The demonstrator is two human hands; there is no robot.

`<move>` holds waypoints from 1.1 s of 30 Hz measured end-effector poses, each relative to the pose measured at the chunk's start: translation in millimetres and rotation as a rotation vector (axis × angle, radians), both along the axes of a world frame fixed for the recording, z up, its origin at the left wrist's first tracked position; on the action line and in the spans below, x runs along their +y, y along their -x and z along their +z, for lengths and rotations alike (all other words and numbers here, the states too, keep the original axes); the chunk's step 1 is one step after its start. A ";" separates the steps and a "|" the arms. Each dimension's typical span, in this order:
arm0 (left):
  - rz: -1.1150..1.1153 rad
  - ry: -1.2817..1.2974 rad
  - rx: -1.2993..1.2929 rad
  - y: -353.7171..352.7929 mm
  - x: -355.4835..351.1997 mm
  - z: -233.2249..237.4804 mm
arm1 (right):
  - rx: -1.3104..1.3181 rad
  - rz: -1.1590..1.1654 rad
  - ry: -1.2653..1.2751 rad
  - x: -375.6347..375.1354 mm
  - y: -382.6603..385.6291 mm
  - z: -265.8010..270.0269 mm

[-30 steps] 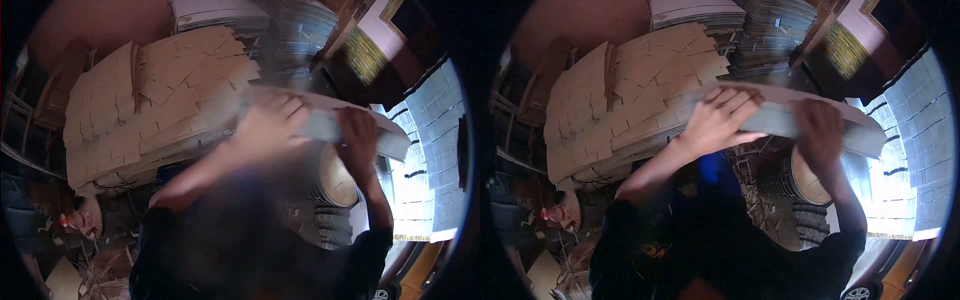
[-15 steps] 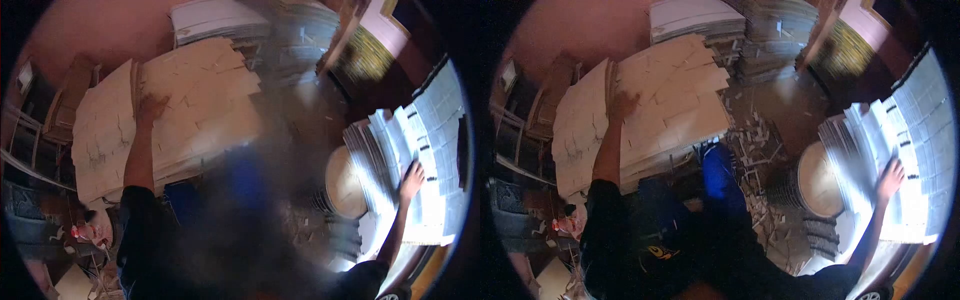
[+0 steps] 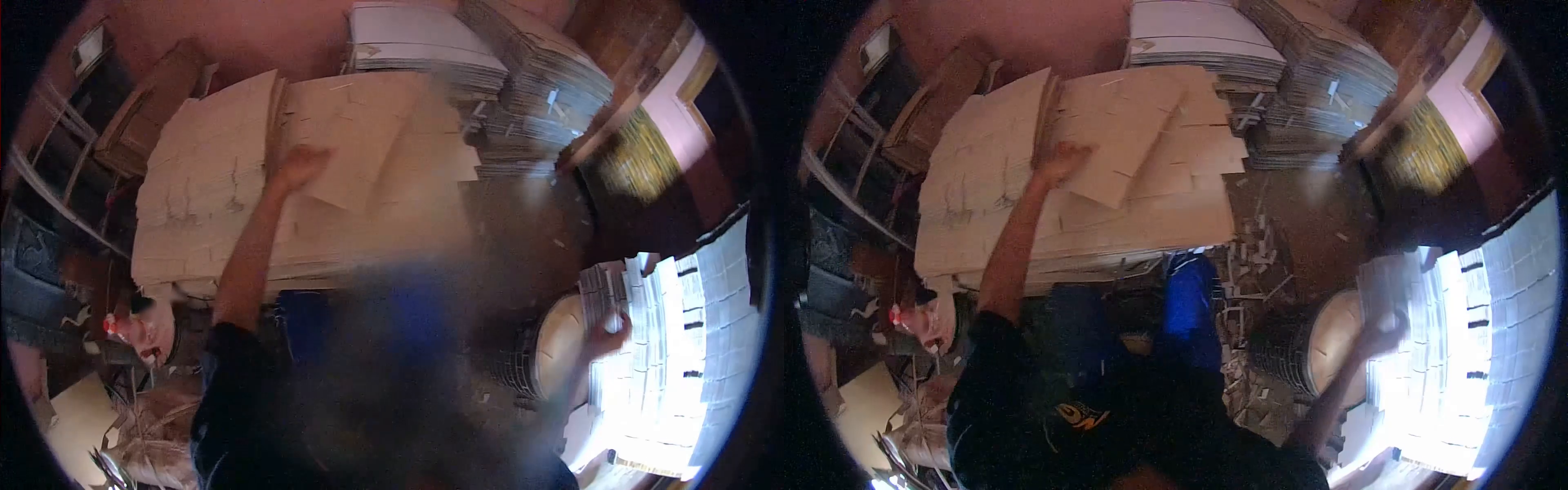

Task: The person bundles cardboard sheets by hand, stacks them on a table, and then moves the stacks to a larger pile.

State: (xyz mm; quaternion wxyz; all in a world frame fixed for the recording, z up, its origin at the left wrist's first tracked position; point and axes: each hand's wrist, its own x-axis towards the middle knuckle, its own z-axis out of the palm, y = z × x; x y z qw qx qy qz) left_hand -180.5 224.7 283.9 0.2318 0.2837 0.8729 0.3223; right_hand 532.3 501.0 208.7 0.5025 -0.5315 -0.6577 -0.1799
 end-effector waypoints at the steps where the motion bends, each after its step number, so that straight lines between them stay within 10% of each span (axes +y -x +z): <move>1: 0.014 -0.112 -0.032 -21.8 -5.4 -4.9 | 0.081 0.238 0.268 -33.7 70.8 14.2; 5: 0.083 -0.417 -0.184 -41.5 20.8 -65.4 | 0.320 0.926 0.853 -70.4 313.7 63.1; 8: 0.325 -0.511 -0.416 -62.3 50.5 -73.9 | -0.081 0.980 0.667 -46.2 440.1 73.7; 10: 0.414 -0.536 -0.564 -53.8 54.3 -64.6 | -0.390 0.695 1.076 -16.3 516.6 61.2; 12: -0.226 -0.005 -0.491 -49.6 41.9 -27.1 | -0.459 0.604 0.969 -17.2 546.3 49.4; 13: -0.217 -0.017 -0.493 -56.8 37.9 -17.6 | -0.514 0.510 0.873 -23.1 555.0 51.6; 15: -0.143 0.186 0.427 -74.3 34.1 -11.7 | -0.507 0.580 0.814 -24.3 562.9 43.6; 25: 0.074 0.081 0.779 -57.4 1.4 -65.4 | 0.204 1.135 1.424 -23.4 584.7 48.8; 28: 0.022 0.005 0.797 -59.9 -9.7 -66.3 | -0.094 0.903 1.317 19.0 612.9 29.3; 33: -0.170 -0.306 0.896 -76.8 -45.6 -92.0 | 0.102 1.149 1.247 4.6 580.2 102.5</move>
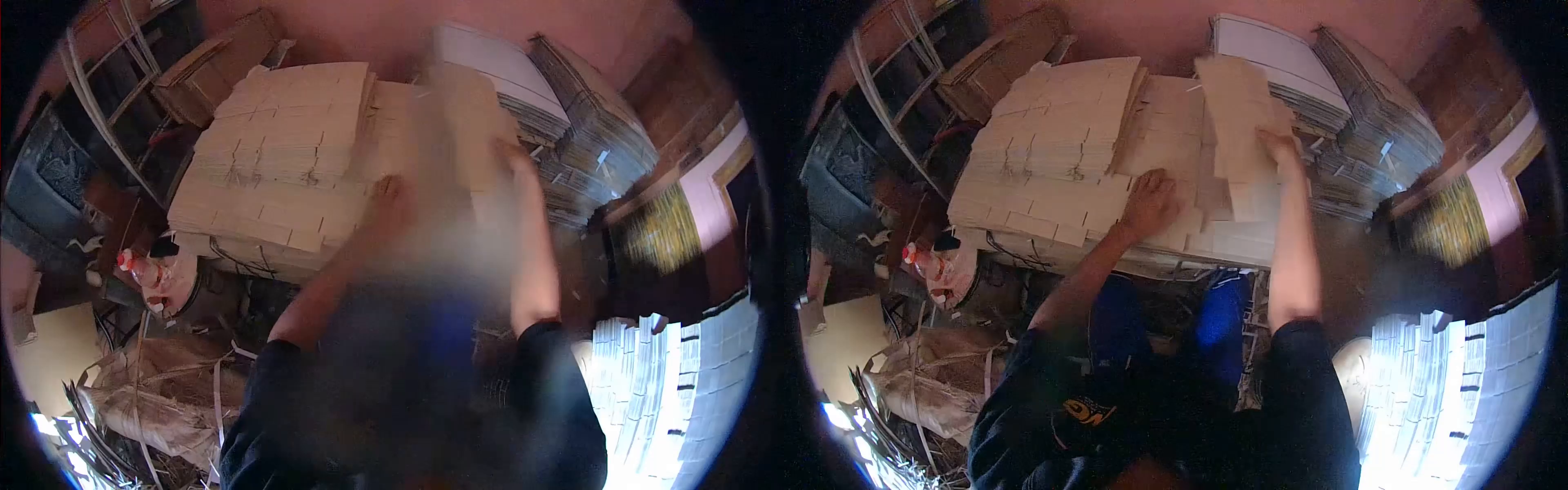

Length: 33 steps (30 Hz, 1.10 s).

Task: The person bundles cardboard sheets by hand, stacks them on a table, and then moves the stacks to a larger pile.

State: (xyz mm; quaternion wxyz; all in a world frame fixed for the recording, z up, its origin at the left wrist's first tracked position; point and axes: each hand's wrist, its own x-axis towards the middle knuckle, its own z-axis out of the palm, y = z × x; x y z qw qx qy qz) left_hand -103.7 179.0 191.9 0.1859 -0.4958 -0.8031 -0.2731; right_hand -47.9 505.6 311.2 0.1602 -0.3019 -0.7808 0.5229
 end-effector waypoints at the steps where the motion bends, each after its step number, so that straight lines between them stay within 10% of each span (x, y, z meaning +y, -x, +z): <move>1: 0.003 0.004 0.000 -3.9 -7.5 -2.3 | 0.137 -0.030 0.223 -0.4 0.3 -4.1; 4: -0.058 -0.015 0.004 -16.4 -22.0 9.0 | 0.427 0.078 0.272 -64.2 -12.0 -17.1; 6: -0.008 0.120 -0.030 -31.3 -31.6 29.4 | 0.232 0.099 0.079 -127.5 -29.2 13.5; 9: -0.120 -0.022 -0.117 -41.1 -41.0 33.2 | -0.256 -0.022 0.060 -92.5 96.8 -87.3; 12: -0.141 -0.088 -0.126 -47.2 -53.7 32.6 | -0.064 -0.074 -0.513 -100.4 137.6 -126.6; 14: -0.119 -0.047 -0.181 -44.8 -52.6 26.2 | -0.196 0.581 -0.873 -87.9 146.3 -130.2; 15: -0.087 -0.032 -0.225 -45.1 -52.2 22.1 | -0.204 0.579 -0.858 -100.7 118.8 -115.8; 17: -0.114 -0.034 -0.243 -47.5 -56.4 21.5 | 0.195 0.431 0.481 -132.3 49.3 -49.1; 21: -0.261 0.001 -0.343 -52.2 -69.9 54.0 | 0.117 0.387 0.168 -126.4 43.1 -43.5; 27: -0.323 0.610 -0.088 -66.1 -134.7 80.0 | 0.304 0.284 0.337 -53.5 13.9 -78.4; 33: -0.329 0.468 0.077 -56.5 -146.6 32.6 | 0.361 -0.039 0.546 -25.6 -70.8 -39.5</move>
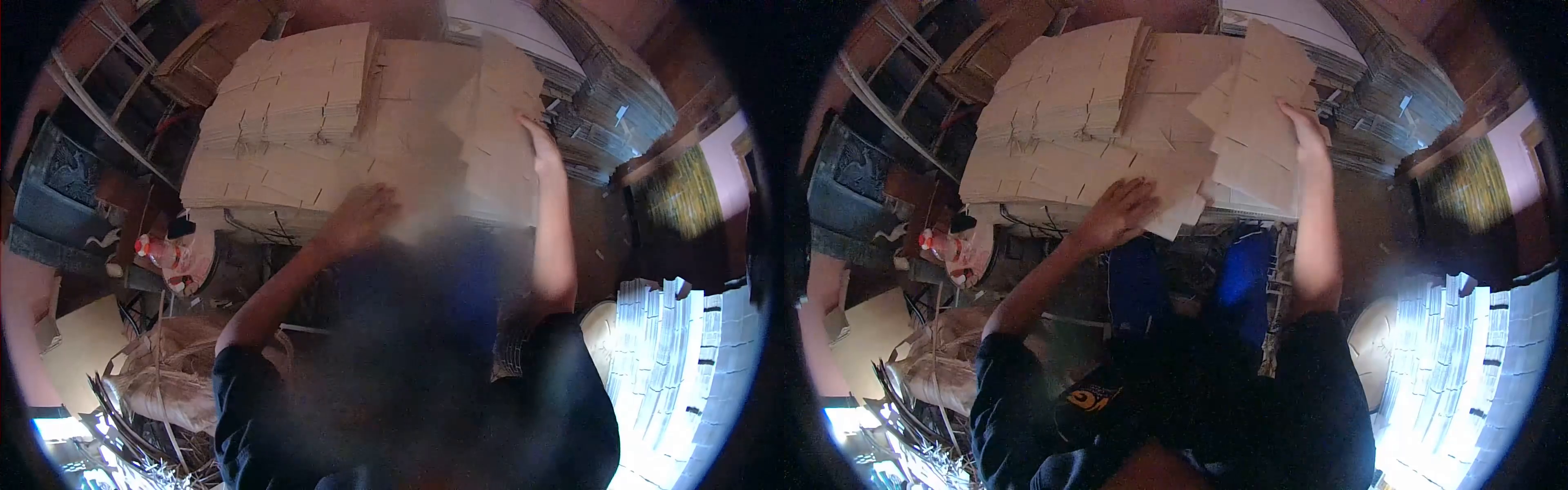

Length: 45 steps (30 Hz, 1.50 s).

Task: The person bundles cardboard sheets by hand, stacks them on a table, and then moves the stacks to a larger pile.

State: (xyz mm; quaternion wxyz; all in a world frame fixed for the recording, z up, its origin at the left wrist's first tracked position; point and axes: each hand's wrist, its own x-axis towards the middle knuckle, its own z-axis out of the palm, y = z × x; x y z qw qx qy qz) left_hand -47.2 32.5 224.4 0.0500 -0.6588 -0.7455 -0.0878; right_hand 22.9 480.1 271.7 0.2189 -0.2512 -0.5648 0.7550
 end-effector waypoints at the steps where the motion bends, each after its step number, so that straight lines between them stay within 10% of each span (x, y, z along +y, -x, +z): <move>1: -0.003 0.005 0.000 -2.7 4.1 0.7 | 0.071 0.011 0.049 -2.4 -17.1 4.5; 5: 0.083 -0.335 0.033 -12.0 31.1 30.9 | 0.109 0.140 0.157 -15.9 -102.4 15.6; 15: 0.222 -1.015 -0.324 -96.5 141.1 195.1 | 0.238 -0.466 -0.418 -120.2 -176.7 42.2; 19: 0.073 -1.048 -0.549 -152.1 209.4 217.5 | 0.487 -0.604 -0.530 -166.2 -162.2 47.9; 24: -0.196 -0.404 -0.711 -185.8 249.4 224.0 | 0.550 -0.586 -0.595 -129.9 -169.3 8.2; 28: -0.310 -0.198 -1.049 -128.0 274.2 226.6 | 0.441 -0.611 -0.292 -124.3 -176.0 12.4; 29: -0.398 -0.615 -0.875 -108.6 292.2 197.6 | 0.314 -0.709 -0.270 -123.3 -180.6 -1.2; 30: -0.015 -0.350 -0.775 -97.2 264.7 226.6 | 0.325 -0.718 -0.268 -117.0 -188.5 -8.3; 32: -0.022 -0.675 -0.259 -38.8 272.6 188.4 | 0.193 -0.515 -0.080 -100.7 -205.7 -17.8; 33: 0.127 -0.322 -0.200 -40.9 248.6 229.5 | 0.112 -0.600 0.125 -115.4 -204.8 3.4; 34: 0.167 -0.580 -0.574 43.9 288.6 140.5 | 0.153 -0.558 0.160 -112.7 -210.2 -15.1; 40: 0.466 -0.198 -0.241 255.4 330.6 13.6 | 0.247 -0.437 0.564 -161.5 -211.9 -72.4; 45: 0.454 0.036 -0.061 305.9 397.8 4.3 | 0.191 -0.374 0.726 -204.1 -169.5 -82.9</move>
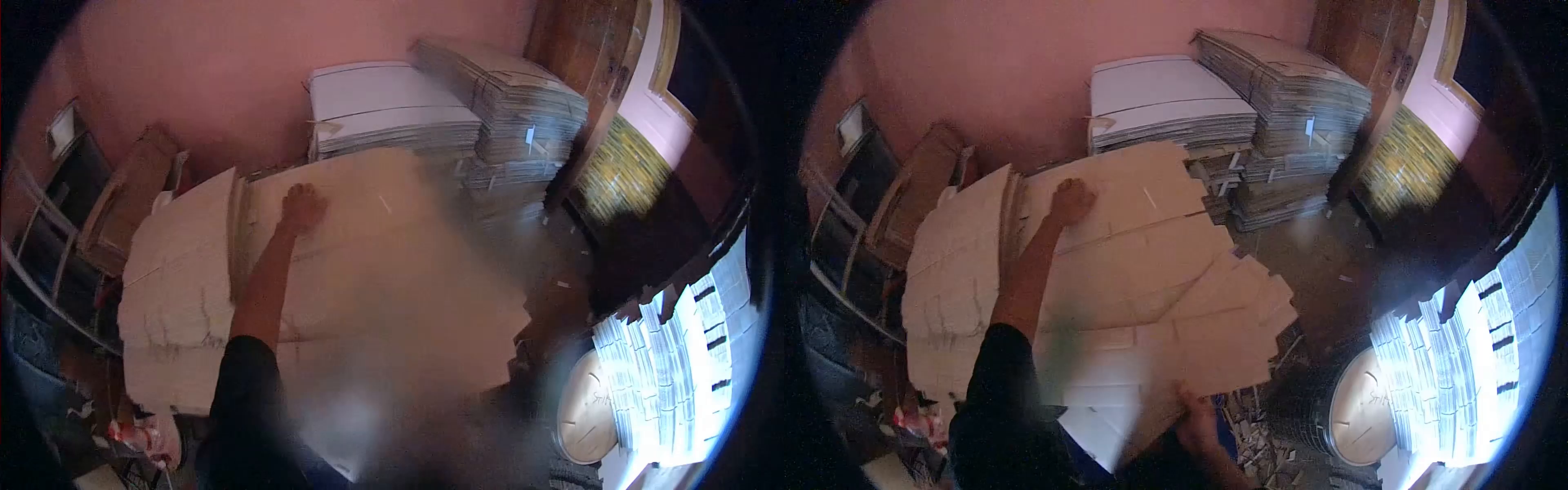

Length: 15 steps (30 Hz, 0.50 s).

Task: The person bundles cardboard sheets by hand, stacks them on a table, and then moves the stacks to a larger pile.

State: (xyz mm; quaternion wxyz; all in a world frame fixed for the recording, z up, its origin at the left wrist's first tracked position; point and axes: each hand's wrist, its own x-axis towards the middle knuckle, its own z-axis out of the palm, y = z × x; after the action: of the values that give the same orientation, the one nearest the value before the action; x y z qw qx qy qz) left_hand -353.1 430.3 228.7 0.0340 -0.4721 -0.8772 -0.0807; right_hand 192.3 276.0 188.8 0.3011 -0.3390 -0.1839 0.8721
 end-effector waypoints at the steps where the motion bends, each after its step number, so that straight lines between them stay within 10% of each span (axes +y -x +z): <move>1: 0.034 0.003 -0.016 8.8 10.9 -10.0 | -0.013 -0.013 0.001 -2.6 6.2 2.0; 15: -0.084 -0.077 0.182 8.9 52.6 8.7 | -0.516 0.472 -0.120 0.9 11.3 0.4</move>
State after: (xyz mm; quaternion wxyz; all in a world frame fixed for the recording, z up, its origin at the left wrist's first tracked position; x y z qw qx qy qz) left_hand -362.0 482.8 237.5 0.1280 -0.5124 -0.8461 -0.0725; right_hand 181.0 276.9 189.2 0.0542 -0.4782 -0.3779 0.7909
